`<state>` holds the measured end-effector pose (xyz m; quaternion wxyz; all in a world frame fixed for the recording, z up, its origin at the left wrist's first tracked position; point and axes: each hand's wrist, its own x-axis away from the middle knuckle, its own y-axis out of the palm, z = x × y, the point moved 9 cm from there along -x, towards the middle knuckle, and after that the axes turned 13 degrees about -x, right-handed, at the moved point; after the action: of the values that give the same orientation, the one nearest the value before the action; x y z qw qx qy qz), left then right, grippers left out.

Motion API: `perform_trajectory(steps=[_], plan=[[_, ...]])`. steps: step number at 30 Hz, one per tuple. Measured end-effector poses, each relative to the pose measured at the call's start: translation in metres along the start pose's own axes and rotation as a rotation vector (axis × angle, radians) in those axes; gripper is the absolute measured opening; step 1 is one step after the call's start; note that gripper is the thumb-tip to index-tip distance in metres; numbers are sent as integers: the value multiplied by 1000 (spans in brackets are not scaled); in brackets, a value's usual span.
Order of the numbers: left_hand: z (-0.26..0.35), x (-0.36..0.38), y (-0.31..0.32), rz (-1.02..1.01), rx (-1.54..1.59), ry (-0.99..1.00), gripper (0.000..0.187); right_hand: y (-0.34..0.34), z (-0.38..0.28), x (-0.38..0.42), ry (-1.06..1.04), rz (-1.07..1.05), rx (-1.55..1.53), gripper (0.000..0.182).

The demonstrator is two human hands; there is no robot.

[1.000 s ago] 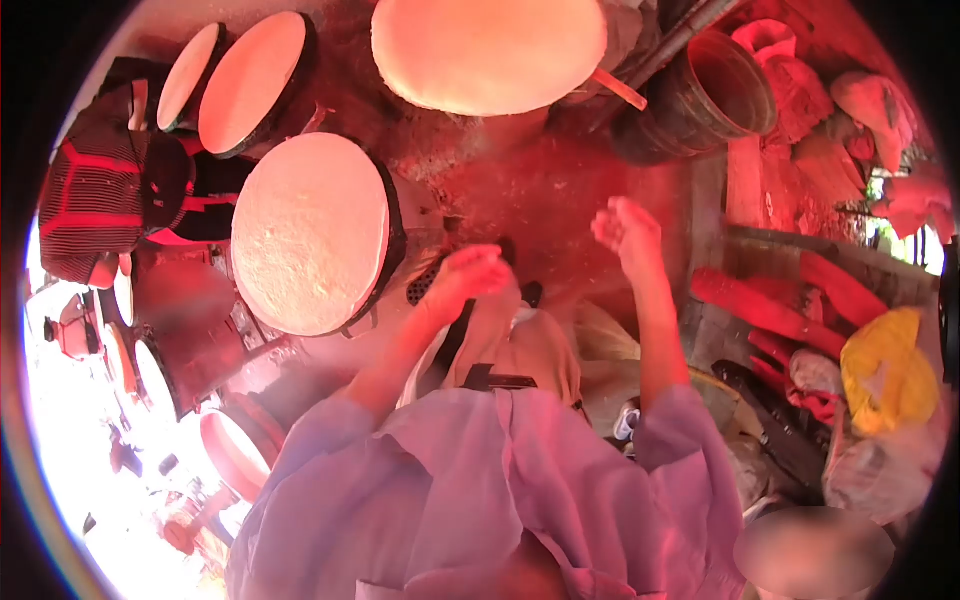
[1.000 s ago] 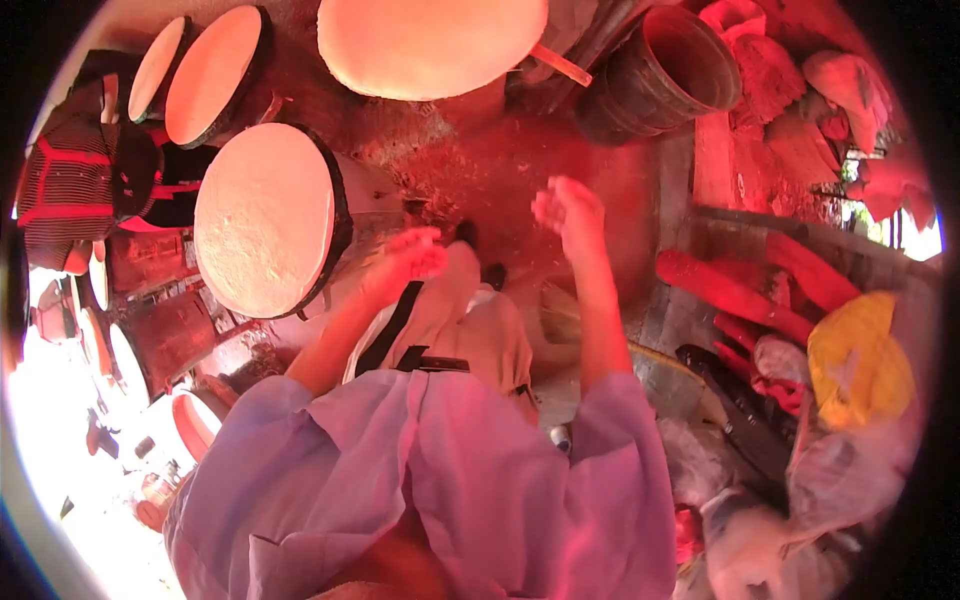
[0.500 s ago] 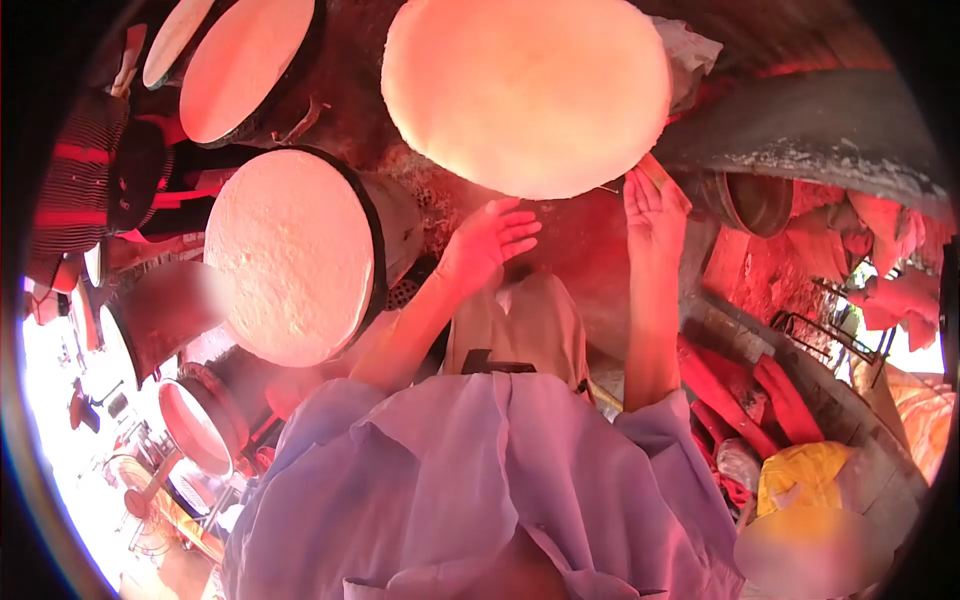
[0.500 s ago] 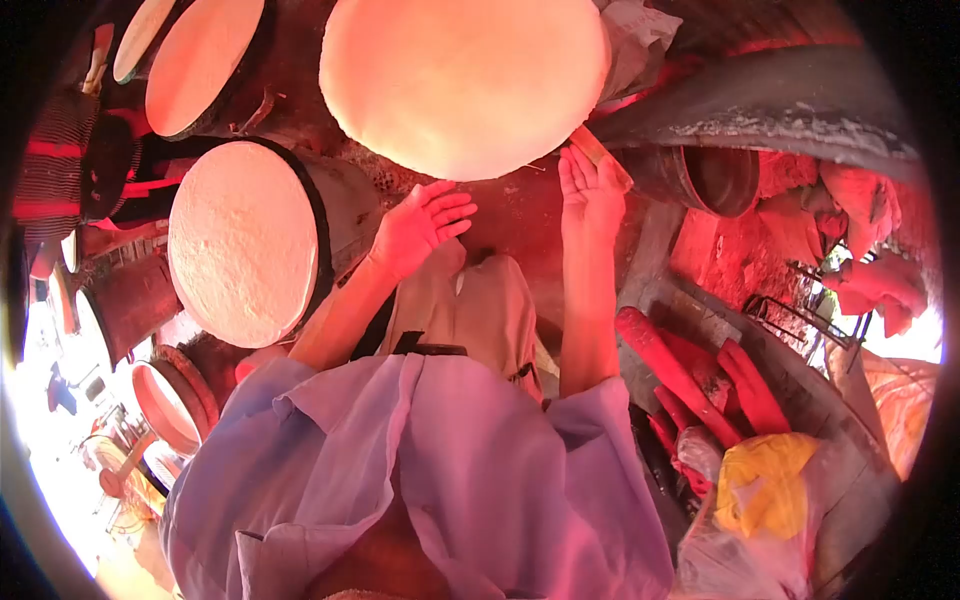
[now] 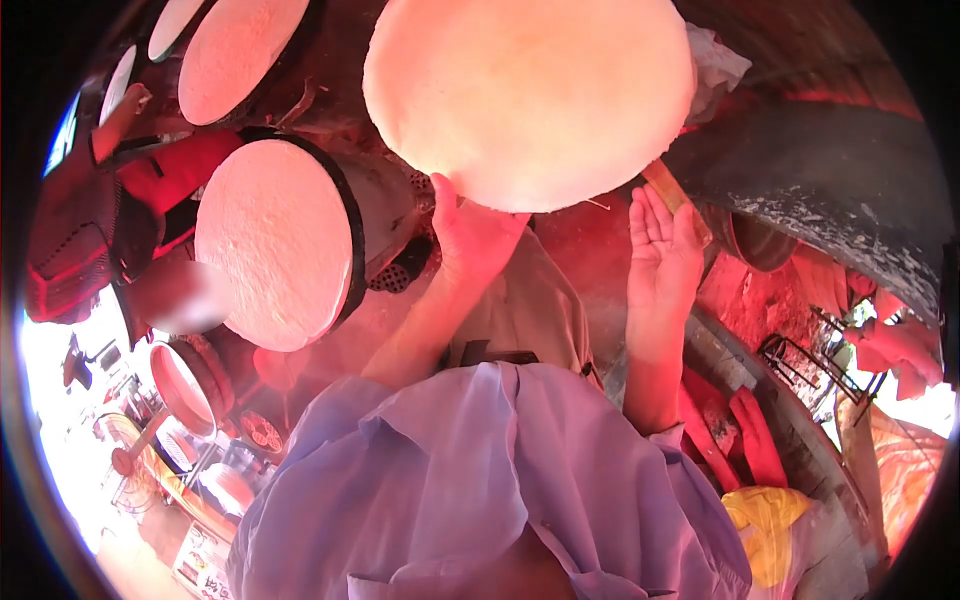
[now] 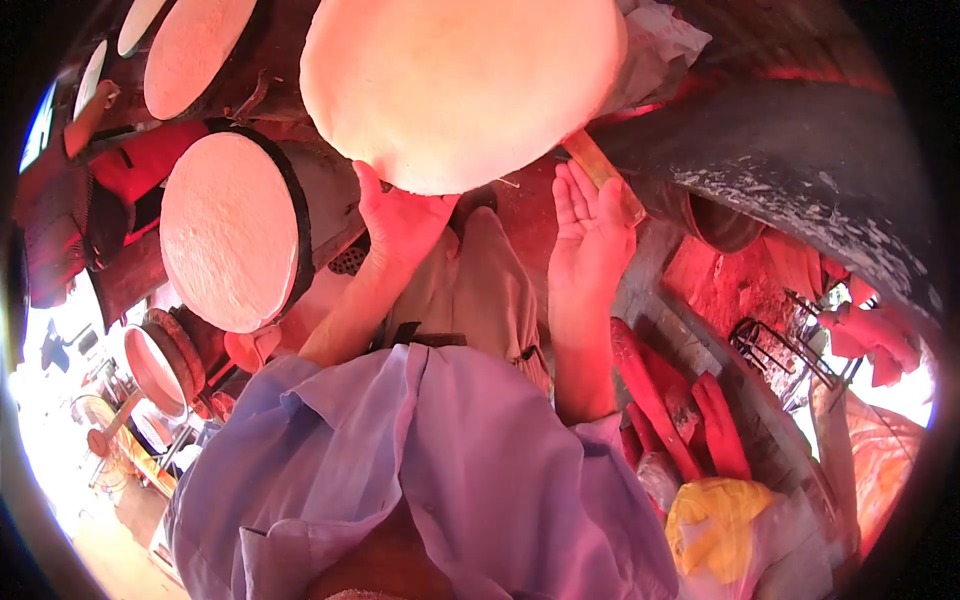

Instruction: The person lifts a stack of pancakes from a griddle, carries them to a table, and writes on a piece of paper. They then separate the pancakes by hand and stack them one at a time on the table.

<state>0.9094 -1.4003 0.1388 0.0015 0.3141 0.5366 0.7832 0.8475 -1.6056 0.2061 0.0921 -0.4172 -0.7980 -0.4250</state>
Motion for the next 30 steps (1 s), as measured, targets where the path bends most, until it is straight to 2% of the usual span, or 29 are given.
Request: perform_trajectory(steps=[3,6,7,10,13,16,20,23,26,28,29,30], plan=[[8,1,20,10,29,48,86,-44,25,-13,135,135,-102,55],[11,1,38,-8,83,49,92,-50,79,10,729,115,-274,67],[13,1,45,-23,84,56,96,-40,89,13,821,81,-272,82],[18,-1,58,-90,164,64,102,-1,91,-19,823,-83,-427,80],[27,-4,64,-123,133,103,105,26,75,-72,650,-127,-527,82],[31,-5,62,-196,157,111,106,49,60,-102,658,-299,-503,81],[37,-8,60,-249,115,136,107,53,56,-120,541,-195,-315,80],[48,-17,35,-77,-40,239,108,50,50,-128,520,-183,-237,77],[66,-24,41,-132,28,299,99,60,39,-140,418,-204,-75,77],[88,-40,20,28,-108,483,89,60,44,-151,473,-260,-70,73],[87,-45,15,63,16,431,76,68,46,-147,427,-281,-33,72],[90,-49,13,41,44,422,76,76,44,-143,372,-299,5,71]])
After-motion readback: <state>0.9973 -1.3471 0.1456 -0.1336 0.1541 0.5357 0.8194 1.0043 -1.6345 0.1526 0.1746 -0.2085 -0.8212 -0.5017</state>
